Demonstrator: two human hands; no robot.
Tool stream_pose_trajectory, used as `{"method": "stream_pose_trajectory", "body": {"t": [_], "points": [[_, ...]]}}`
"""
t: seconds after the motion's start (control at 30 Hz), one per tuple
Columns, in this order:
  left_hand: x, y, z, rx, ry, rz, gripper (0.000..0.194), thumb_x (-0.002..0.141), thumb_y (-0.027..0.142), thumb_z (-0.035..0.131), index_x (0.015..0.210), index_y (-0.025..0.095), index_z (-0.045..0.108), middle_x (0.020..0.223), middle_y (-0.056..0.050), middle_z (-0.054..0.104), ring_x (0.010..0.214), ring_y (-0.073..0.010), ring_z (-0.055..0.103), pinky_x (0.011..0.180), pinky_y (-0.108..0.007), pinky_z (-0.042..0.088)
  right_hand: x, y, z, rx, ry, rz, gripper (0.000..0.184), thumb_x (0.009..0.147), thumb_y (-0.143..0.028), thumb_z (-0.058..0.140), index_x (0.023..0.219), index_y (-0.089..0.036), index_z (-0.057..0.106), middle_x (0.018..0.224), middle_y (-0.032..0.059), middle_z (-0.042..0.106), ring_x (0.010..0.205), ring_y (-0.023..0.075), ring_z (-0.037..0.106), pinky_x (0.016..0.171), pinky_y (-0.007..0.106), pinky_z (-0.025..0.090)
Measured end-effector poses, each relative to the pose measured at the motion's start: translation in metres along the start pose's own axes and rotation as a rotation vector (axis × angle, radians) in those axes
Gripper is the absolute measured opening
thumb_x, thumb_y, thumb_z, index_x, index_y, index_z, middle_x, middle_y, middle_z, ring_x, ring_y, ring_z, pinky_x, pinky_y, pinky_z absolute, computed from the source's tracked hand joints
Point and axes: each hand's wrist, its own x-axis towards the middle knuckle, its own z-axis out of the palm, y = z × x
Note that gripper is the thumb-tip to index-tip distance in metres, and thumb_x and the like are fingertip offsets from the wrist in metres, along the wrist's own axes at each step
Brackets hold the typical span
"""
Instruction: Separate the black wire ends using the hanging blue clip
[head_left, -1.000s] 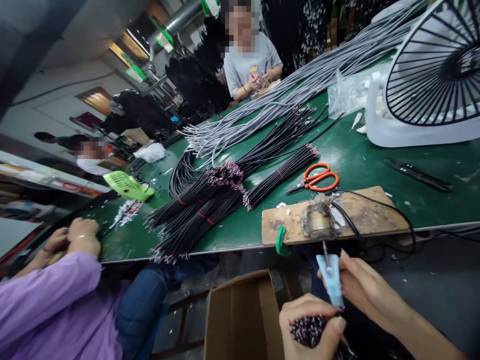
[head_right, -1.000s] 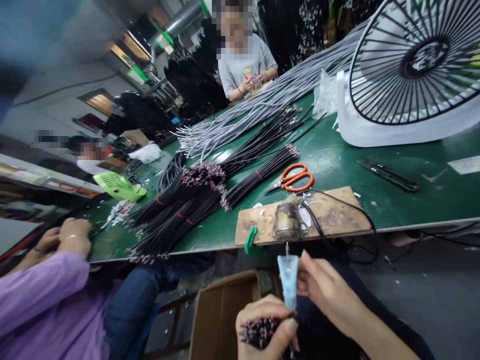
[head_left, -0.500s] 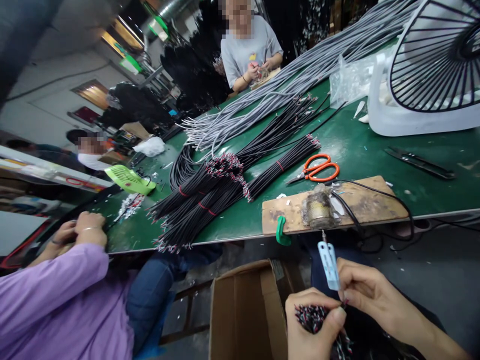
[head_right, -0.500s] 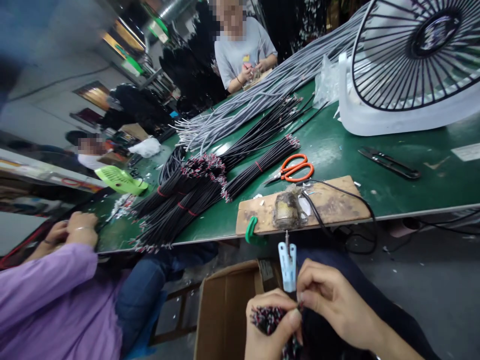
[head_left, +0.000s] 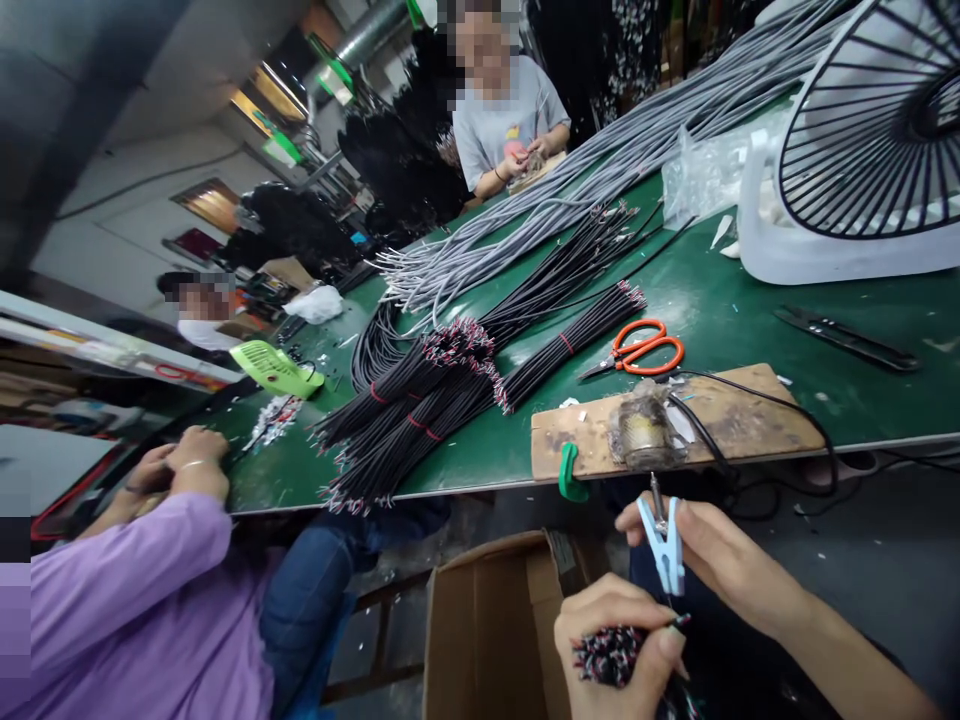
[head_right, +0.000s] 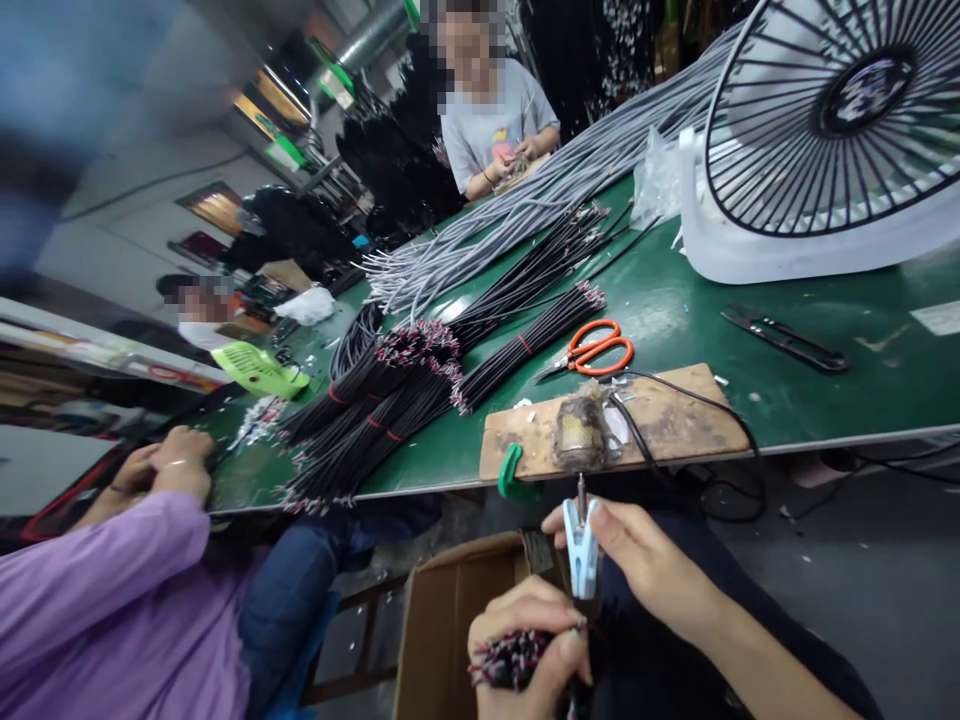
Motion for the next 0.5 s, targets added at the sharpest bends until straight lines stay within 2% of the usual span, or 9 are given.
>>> {"method": "stream_pose_trajectory", "body": {"t": [0.1, 0.17, 0.33, 0.5], "points": [[0.000, -0.003, 0.001, 0.083, 0.032, -0.044, 0.014, 0.071, 0.033, 0.080, 0.068, 0.020, 0.077, 0.060, -0.004, 0.070, 0.053, -0.0177, 0.064, 0.051, -0.026, 0.049, 0.005, 0.005, 0.004, 0.238, -0.017, 0.023, 0.045, 0.086, -0.057, 0.060, 0.075, -0.015, 0.070, 0.068, 0.0022, 0.058, 0.062, 0.0141, 0.049, 0.058, 0.025, 0.042], [0.000, -0.006, 0.001, 0.119, 0.045, -0.063, 0.020, 0.071, 0.039, 0.080, 0.067, 0.019, 0.077, 0.060, -0.005, 0.070, 0.055, -0.0201, 0.065, 0.053, -0.028, 0.051, 0.007, 0.007, 0.006, 0.309, -0.031, 0.029, 0.043, 0.086, -0.054, 0.062, 0.072, -0.014, 0.068, 0.066, 0.0012, 0.056, 0.059, 0.0126, 0.046, 0.055, 0.024, 0.040], [0.002, -0.007, 0.005, 0.104, 0.041, -0.118, 0.027, 0.070, 0.046, 0.078, 0.065, 0.019, 0.076, 0.057, -0.005, 0.068, 0.053, -0.0203, 0.064, 0.052, -0.029, 0.050, 0.002, 0.010, 0.005, 0.388, -0.060, 0.120, 0.049, 0.086, -0.059, 0.058, 0.076, -0.013, 0.071, 0.071, 0.0048, 0.059, 0.065, 0.0162, 0.052, 0.060, 0.028, 0.043], [0.002, -0.002, 0.005, 0.131, 0.016, -0.102, 0.028, 0.072, 0.046, 0.076, 0.063, 0.019, 0.076, 0.054, -0.005, 0.066, 0.051, -0.0192, 0.061, 0.054, -0.030, 0.050, -0.007, 0.020, -0.013, 0.363, 0.003, 0.140, 0.047, 0.090, -0.057, 0.053, 0.080, -0.016, 0.073, 0.072, 0.0043, 0.060, 0.071, 0.0180, 0.051, 0.067, 0.031, 0.042]]}}
